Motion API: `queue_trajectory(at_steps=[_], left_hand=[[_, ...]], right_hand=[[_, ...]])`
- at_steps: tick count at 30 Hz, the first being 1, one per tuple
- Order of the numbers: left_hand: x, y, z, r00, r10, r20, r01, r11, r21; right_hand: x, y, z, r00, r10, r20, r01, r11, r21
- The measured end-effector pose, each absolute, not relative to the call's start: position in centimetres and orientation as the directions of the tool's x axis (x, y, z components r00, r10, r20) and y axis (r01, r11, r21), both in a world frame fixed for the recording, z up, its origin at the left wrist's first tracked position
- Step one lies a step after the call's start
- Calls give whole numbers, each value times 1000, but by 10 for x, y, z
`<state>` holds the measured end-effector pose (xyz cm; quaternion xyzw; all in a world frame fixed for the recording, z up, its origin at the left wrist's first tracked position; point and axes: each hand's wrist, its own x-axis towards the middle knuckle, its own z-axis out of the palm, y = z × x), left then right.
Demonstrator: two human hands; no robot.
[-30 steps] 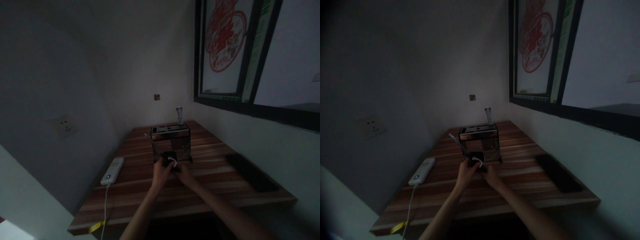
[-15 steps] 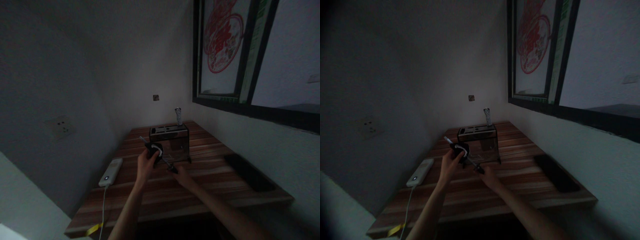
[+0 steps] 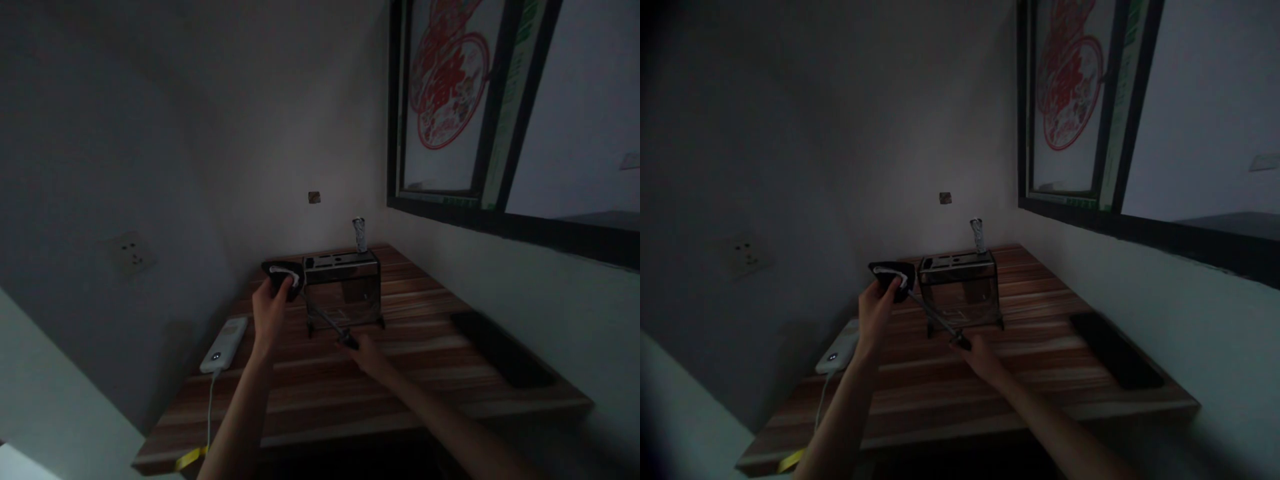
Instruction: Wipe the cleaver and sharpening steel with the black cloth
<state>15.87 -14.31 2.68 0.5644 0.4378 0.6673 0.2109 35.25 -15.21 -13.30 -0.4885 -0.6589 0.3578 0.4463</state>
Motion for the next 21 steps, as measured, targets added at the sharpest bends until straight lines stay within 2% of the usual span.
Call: queue_trajectory(at_steps=[2, 5, 14, 21], left_hand=[[164, -145, 25, -275, 778, 565, 211, -525, 825], [179, -150, 14, -188, 817, 544, 188, -514, 837], [237, -163, -66, 118, 897, 427, 331, -441, 834], [230, -153, -75, 102, 905, 414, 322, -424, 847]], right_hand=[[352, -154, -131, -115, 969, 217, 321, 243, -915], [352, -156, -129, -101, 976, 195, 306, 217, -927], [358, -150, -133, -82, 952, 296, 242, 307, -920], [357, -148, -131, -108, 939, 327, 243, 344, -907]])
